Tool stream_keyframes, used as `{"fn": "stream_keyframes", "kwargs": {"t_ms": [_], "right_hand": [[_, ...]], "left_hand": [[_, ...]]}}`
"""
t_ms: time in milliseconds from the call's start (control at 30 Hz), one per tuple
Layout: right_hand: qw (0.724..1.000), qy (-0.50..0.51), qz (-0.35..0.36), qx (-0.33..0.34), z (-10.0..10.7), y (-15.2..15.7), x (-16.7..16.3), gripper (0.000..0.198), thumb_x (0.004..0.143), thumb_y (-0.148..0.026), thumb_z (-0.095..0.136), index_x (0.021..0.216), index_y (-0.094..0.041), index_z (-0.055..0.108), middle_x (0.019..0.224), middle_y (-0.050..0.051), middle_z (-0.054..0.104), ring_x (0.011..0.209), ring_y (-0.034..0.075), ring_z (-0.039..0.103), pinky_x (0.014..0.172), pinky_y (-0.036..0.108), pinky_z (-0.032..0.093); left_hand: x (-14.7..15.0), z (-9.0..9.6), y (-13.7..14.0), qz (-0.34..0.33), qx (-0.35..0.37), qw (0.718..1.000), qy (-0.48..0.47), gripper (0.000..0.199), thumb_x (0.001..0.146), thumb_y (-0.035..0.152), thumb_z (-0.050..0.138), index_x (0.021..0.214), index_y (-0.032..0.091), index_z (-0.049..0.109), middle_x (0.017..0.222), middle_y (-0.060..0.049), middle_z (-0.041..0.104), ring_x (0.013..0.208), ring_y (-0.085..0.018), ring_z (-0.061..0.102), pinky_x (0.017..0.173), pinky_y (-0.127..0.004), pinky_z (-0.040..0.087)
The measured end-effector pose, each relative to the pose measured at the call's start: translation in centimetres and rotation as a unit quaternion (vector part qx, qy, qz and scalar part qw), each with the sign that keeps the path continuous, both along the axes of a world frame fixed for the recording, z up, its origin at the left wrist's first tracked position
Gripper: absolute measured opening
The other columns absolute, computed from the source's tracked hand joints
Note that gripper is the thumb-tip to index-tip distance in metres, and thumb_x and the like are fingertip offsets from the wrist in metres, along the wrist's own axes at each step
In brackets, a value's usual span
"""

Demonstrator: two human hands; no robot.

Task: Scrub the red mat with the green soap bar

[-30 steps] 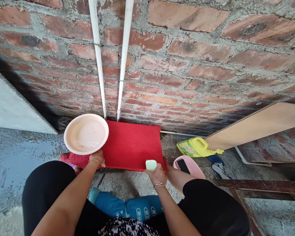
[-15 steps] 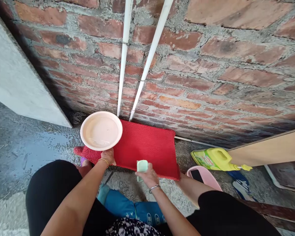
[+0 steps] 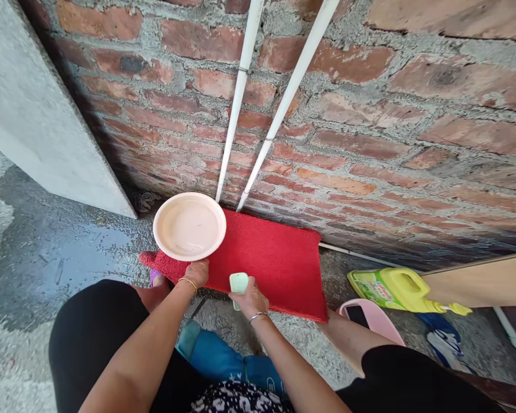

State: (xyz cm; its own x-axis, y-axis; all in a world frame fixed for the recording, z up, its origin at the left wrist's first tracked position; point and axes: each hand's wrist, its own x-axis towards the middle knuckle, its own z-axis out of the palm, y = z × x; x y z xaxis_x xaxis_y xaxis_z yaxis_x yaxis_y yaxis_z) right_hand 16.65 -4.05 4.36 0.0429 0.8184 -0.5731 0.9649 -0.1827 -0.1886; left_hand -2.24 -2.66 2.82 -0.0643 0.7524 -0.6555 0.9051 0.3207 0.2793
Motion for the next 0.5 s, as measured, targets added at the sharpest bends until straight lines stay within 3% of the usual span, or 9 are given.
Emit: {"fn": "stream_keyframes", "kwargs": {"t_ms": [100,200,267,367,400,500], "right_hand": [[0.998,-0.031,-0.049,-0.004,0.3,0.3,3.7,0.050,0.071,-0.048,0.065,0.108,-0.022,0.045,0.105,0.008,0.067,0.095,0.025,0.066,0.071,0.032,0.044],[0.993,0.002,-0.114,-0.005,0.5,0.4,6.3,0.052,0.069,-0.049,0.066,0.107,-0.021,0.046,0.096,0.006,0.068,0.088,0.024,0.067,0.068,0.031,0.045],[0.986,0.063,-0.154,-0.004,0.5,0.3,6.8,0.051,0.067,-0.048,0.068,0.104,-0.021,0.048,0.090,0.004,0.069,0.083,0.022,0.067,0.066,0.029,0.046],[0.976,0.148,-0.159,0.004,0.5,0.0,6.1,0.046,0.066,-0.044,0.070,0.102,-0.022,0.050,0.086,0.002,0.069,0.080,0.020,0.066,0.065,0.027,0.045],[0.975,0.164,-0.148,0.006,0.6,-0.1,5.7,0.045,0.066,-0.042,0.070,0.102,-0.023,0.050,0.085,0.001,0.069,0.079,0.020,0.066,0.063,0.026,0.045],[0.972,0.207,-0.111,0.019,0.3,-0.5,4.7,0.042,0.070,-0.037,0.066,0.106,-0.022,0.051,0.084,0.000,0.069,0.078,0.019,0.066,0.063,0.025,0.045]], "left_hand": [[0.7,0.0,0.0,0.005,0.001,1.000,-0.022,0.036,0.081,0.009,0.048,0.116,0.014,0.057,0.122,-0.019,0.061,0.116,-0.029,0.058,0.093,-0.042,0.047],[2.5,0.1,-0.2,0.013,0.014,0.997,-0.069,0.029,0.081,0.015,0.053,0.110,0.015,0.059,0.120,-0.018,0.061,0.114,-0.027,0.059,0.094,-0.040,0.046],[4.5,0.1,-0.7,0.021,0.020,0.993,-0.116,0.023,0.085,0.026,0.053,0.105,0.016,0.061,0.110,-0.013,0.066,0.106,-0.023,0.062,0.090,-0.035,0.048],[7.6,-0.6,-2.0,0.048,0.013,0.980,-0.192,0.032,0.088,0.044,0.049,0.105,0.019,0.060,0.088,-0.004,0.069,0.084,-0.016,0.065,0.075,-0.028,0.051],[8.5,-1.0,-2.5,0.077,0.006,0.968,-0.238,0.037,0.087,0.049,0.049,0.107,0.020,0.059,0.083,-0.002,0.068,0.078,-0.015,0.064,0.070,-0.027,0.051],[9.7,-2.5,-3.7,0.249,-0.012,0.862,-0.441,0.048,0.074,0.055,0.064,0.108,0.020,0.060,0.081,-0.002,0.068,0.076,-0.017,0.063,0.067,-0.029,0.052]]}}
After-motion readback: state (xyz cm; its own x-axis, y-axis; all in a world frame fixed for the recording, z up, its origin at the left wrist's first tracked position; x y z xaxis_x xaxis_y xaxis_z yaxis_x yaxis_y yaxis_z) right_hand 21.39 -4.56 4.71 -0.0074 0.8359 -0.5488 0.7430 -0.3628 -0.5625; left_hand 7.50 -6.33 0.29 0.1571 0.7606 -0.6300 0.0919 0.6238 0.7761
